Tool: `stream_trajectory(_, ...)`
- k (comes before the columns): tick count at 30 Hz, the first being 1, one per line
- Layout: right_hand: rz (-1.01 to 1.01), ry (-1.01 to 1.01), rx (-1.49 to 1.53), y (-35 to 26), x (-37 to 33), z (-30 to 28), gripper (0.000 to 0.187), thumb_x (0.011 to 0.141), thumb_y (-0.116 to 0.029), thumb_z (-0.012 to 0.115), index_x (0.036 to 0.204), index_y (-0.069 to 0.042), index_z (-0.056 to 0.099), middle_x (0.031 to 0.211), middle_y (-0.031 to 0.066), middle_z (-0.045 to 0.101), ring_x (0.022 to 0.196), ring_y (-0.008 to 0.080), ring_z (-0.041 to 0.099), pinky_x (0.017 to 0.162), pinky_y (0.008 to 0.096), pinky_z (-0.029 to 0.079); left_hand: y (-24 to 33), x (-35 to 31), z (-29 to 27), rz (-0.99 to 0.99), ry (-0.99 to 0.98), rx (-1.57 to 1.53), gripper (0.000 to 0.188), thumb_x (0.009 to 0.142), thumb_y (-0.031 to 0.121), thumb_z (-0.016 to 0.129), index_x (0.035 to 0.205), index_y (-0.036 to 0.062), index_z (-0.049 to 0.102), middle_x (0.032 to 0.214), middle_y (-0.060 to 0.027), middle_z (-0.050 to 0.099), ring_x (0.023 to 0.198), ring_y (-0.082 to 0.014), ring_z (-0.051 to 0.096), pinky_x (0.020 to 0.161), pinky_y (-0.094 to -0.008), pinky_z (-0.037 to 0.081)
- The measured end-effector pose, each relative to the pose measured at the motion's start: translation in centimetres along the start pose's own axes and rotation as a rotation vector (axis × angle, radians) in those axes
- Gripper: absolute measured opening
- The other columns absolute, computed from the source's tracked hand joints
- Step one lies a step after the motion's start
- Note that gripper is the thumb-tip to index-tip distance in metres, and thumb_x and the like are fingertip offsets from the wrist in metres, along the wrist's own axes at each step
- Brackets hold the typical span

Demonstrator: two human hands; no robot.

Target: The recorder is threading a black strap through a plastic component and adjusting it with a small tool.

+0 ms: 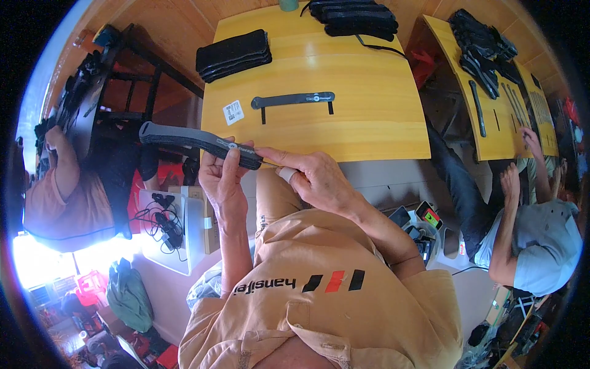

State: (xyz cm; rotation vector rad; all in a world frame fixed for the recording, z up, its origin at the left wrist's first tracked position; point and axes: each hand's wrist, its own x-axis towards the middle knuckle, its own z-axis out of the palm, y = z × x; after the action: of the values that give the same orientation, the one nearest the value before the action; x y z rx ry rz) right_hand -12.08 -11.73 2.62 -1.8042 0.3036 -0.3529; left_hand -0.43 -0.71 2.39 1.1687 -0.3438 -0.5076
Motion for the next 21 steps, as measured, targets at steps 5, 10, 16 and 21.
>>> stream_trajectory(5,-0.010,0.024,-0.009,0.31,-0.01,0.15,0.047,0.076,0.012,0.045,0.115,-0.011,0.056,0.101,0.0051,0.062,0.051,0.0069,0.046,0.050,0.0176,0.042,-0.08,0.01,0.12,0.020,0.000,0.037,0.024,0.082,0.001,0.055,0.104,-0.0037,0.047,0.088,-0.0152,0.063,0.079,-0.0157,0.062,0.068,-0.0220,0.050)
stream_trajectory(10,-0.046,0.041,-0.035,0.54,-0.09,0.17,0.049,0.075,0.013,0.042,0.115,-0.012,0.056,0.101,0.0054,0.062,0.051,0.0063,0.046,0.049,0.0180,0.042,-0.11,-0.10,0.29,0.051,0.011,0.090,0.024,0.081,0.000,0.056,0.104,-0.0039,0.047,0.088,-0.0162,0.063,0.079,-0.0148,0.062,0.068,-0.0213,0.050)
stream_trajectory(16,-0.022,0.055,-0.042,0.40,-0.08,0.26,0.054,0.073,0.015,0.038,0.118,-0.012,0.054,0.098,0.0047,0.062,0.051,0.0051,0.043,0.048,0.0182,0.039,-0.58,-0.28,0.05,0.161,-0.002,0.207,0.025,0.082,0.002,0.055,0.105,-0.0042,0.047,0.090,-0.0168,0.062,0.082,-0.0169,0.062,0.069,-0.0244,0.052)
stream_trajectory(21,-0.118,0.126,-0.087,0.79,-0.02,0.70,0.050,0.077,0.007,0.043,0.121,-0.015,0.050,0.095,0.0138,0.063,0.060,0.0186,0.059,0.060,0.0268,0.049,-1.05,-0.86,0.31,0.195,0.042,0.215,0.027,0.079,0.002,0.061,0.102,-0.0044,0.048,0.092,-0.0158,0.063,0.079,-0.0096,0.058,0.070,-0.0195,0.046)
